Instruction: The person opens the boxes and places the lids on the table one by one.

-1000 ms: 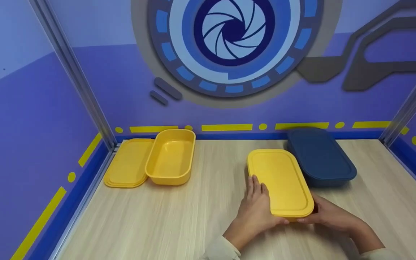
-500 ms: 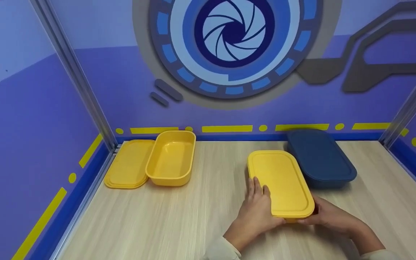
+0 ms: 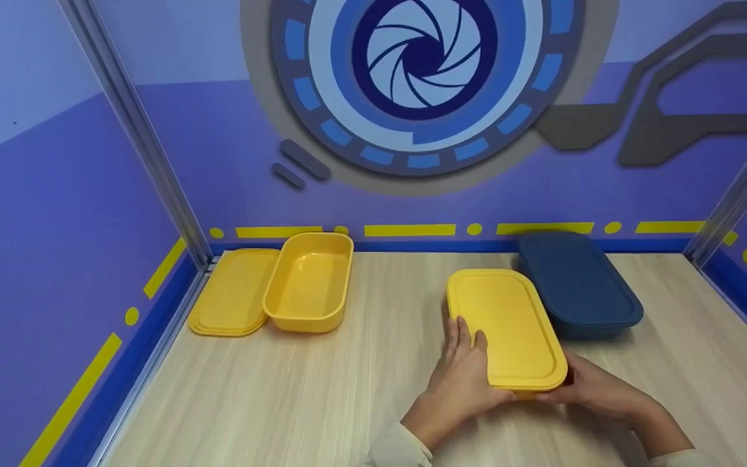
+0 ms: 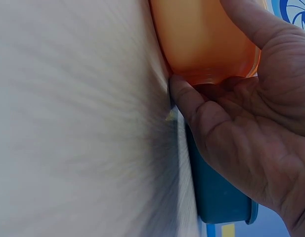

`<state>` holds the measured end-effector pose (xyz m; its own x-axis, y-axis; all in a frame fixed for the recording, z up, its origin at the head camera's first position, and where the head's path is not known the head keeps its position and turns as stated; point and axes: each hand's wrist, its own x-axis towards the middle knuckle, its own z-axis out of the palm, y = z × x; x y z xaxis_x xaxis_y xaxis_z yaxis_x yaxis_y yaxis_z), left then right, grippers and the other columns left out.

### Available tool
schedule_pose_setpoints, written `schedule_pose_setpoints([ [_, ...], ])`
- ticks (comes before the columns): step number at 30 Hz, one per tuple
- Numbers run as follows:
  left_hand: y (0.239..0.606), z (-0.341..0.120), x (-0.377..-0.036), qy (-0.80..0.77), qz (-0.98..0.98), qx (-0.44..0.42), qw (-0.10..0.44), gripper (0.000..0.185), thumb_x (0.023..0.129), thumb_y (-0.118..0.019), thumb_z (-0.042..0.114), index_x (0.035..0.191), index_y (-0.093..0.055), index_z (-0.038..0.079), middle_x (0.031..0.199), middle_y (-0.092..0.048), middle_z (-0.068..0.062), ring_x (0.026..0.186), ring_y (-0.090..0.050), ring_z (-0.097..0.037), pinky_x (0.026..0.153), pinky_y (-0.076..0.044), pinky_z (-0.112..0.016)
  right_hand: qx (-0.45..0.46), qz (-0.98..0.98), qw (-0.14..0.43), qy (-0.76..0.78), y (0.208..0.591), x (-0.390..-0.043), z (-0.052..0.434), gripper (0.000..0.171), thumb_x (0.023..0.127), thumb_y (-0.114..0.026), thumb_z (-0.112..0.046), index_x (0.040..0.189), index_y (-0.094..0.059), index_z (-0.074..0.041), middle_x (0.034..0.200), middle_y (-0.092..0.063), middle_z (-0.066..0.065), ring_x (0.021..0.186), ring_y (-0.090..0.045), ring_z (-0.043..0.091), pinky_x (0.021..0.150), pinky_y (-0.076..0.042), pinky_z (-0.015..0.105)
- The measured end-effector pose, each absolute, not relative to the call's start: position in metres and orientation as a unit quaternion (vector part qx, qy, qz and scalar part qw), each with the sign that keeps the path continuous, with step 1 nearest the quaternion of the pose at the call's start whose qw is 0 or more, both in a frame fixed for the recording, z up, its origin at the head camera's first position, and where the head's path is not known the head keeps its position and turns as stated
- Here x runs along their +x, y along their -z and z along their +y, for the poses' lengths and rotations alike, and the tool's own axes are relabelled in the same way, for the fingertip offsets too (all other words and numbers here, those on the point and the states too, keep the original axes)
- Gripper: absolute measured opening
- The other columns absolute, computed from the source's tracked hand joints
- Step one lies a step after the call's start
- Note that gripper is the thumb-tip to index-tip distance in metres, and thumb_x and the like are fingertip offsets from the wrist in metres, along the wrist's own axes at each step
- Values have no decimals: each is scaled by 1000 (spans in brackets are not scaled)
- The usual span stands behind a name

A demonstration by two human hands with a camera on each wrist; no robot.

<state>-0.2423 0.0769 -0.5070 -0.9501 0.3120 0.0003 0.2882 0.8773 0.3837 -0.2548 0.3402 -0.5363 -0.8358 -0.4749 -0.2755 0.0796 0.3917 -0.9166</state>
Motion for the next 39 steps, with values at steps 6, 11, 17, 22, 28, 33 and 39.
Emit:
schedule_pose_setpoints([
  [6,507,77,-242,-206,966,151,36,115,73,-89,69,163,-44,14,177,-27,-19,168,-21,-33,128,-40,-36,-112,803,259,525,535,-255,338,97,94,-82,-20,169,-21,-13,164,-42,14,134,-51,22,103,-44,14],
  [11,505,77,-243,-210,965,152,37,117,73,-88,70,165,-41,15,177,-26,-19,168,-21,-33,130,-37,-36,-110,804,257,524,533,-255,339,97,94,-83,-21,169,-21,-13,165,-41,14,135,-51,24,104,-44,15],
  [17,503,76,-245,-222,963,146,52,118,73,-88,71,166,-39,17,179,-23,-17,169,-17,-30,130,-37,-36,-102,811,256,517,532,-256,338,99,93,-84,-23,169,-21,-12,165,-43,14,135,-51,25,107,-43,21],
  [22,504,74,-246,-240,959,137,61,118,72,-89,70,166,-39,20,179,-22,-15,170,-17,-28,129,-39,-35,-105,812,255,515,533,-256,336,100,93,-84,-23,170,-20,-14,167,-40,13,136,-48,25,111,-41,26],
  [28,504,73,-246,-250,957,139,55,117,72,-89,71,165,-41,19,178,-25,-15,169,-19,-27,127,-42,-35,-111,795,265,534,535,-257,339,99,93,-84,-20,169,-21,-11,161,-46,14,134,-51,24,104,-46,17],
  [33,504,73,-247,-266,952,136,63,117,72,-90,70,166,-40,20,179,-23,-15,169,-18,-26,127,-42,-37,-110,796,262,535,534,-256,340,101,93,-84,-20,170,-19,-11,164,-43,15,134,-51,22,102,-45,14],
  [39,503,73,-246,-273,951,131,71,118,71,-90,70,166,-40,21,180,-21,-14,170,-16,-26,128,-42,-38,-108,802,259,527,534,-256,339,100,93,-84,-21,169,-20,-10,163,-43,16,132,-51,23,104,-44,17],
])
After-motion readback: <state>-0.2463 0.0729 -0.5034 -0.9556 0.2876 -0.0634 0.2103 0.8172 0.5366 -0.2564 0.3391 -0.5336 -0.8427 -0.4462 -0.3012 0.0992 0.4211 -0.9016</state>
